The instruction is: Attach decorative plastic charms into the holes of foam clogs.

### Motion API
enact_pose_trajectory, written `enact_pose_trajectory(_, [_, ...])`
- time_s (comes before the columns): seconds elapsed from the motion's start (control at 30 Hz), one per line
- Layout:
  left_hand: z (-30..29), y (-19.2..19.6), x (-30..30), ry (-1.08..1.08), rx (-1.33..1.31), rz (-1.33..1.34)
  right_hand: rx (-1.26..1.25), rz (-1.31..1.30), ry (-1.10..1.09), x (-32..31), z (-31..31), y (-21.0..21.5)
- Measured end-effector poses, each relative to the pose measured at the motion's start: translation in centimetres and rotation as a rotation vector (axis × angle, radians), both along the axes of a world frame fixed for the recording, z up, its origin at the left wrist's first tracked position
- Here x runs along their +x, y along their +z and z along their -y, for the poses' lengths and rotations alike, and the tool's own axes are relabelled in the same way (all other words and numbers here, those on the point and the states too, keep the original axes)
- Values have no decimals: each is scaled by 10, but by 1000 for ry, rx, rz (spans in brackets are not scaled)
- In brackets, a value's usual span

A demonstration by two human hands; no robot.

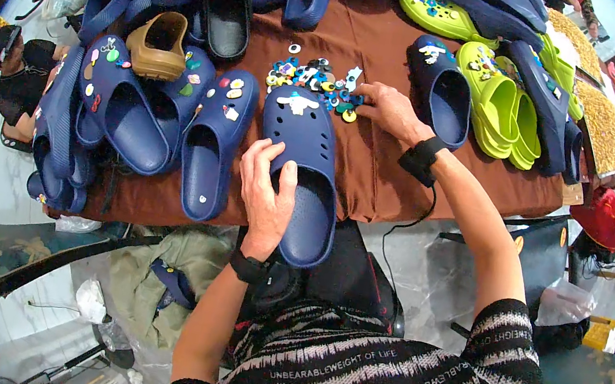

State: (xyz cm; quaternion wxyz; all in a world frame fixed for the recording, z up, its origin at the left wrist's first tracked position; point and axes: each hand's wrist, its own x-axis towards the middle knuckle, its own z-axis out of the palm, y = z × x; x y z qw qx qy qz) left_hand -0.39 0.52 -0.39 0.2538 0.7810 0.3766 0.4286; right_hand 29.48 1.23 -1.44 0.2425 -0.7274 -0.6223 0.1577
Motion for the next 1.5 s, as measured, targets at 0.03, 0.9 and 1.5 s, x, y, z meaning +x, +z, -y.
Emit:
enact_pose_trajectory(0.03, [0,0,-1,3,-5,4,-2,73,44,-4,0,2])
enact_pose_trajectory(0.9, [1,3,0,-5,-25,-7,-99,-698,169,-48,-13,14])
enact_pose_trajectory(1.5, [1,5,1,-6,-45,-20,-340,-154,228,-61,-39,40])
